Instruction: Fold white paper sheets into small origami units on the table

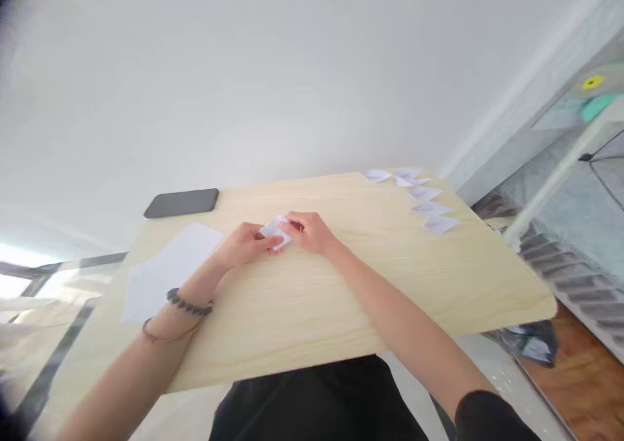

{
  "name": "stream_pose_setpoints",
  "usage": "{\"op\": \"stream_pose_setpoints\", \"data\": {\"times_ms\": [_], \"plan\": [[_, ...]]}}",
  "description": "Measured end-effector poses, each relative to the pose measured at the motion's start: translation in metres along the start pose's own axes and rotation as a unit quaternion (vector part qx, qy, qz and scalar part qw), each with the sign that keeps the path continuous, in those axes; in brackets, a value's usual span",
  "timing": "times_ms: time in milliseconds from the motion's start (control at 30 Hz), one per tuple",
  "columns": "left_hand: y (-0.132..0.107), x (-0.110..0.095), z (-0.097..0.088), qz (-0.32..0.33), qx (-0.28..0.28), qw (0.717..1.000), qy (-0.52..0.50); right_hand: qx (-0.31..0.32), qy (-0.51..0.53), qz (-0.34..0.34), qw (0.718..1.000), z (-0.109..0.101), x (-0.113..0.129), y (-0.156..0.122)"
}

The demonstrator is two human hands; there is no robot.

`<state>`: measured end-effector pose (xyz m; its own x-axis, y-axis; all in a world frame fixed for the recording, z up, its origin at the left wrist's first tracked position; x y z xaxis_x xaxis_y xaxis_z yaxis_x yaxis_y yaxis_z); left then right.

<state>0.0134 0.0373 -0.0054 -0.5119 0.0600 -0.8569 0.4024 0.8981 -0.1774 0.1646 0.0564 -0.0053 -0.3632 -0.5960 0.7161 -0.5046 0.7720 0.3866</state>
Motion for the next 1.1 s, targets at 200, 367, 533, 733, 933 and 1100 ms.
{"op": "stream_pose_setpoints", "data": {"times_ms": [200,367,533,733,933,1100], "plan": [[0.005,0.003,0.002,0.018,0.030,0.999,-0.038,0.005,0.026,0.020,0.999,0.001,-0.001,-0.001],[0.004,0.000,0.004,0.015,0.041,0.999,-0.019,0.016,0.075,0.046,0.996,0.000,-0.004,-0.001],[0.004,-0.001,0.005,0.033,0.057,0.998,-0.001,0.001,0.040,0.027,0.999,-0.002,-0.002,0.000],[0.004,0.004,0.004,0.012,0.017,1.000,-0.009,0.003,0.081,0.077,0.994,-0.001,-0.008,-0.001],[0.008,0.012,0.001,0.042,-0.026,0.990,-0.132,0.074,0.118,0.100,0.985,0.001,-0.008,-0.003],[0.010,0.013,-0.001,0.048,-0.064,0.990,-0.116,0.080,0.063,0.088,0.991,-0.002,-0.009,-0.003]]}}
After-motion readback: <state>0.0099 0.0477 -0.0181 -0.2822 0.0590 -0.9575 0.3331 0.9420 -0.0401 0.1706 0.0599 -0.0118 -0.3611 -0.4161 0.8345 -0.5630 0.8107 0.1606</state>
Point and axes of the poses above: each hand's wrist, its own y-axis towards the middle knuckle, its own z-axis out of the palm, x = y × z, the point moved 4 cm from there along y, towards the middle knuckle, and after that the axes turned 5 degrees about x, right-handed, at the moved point
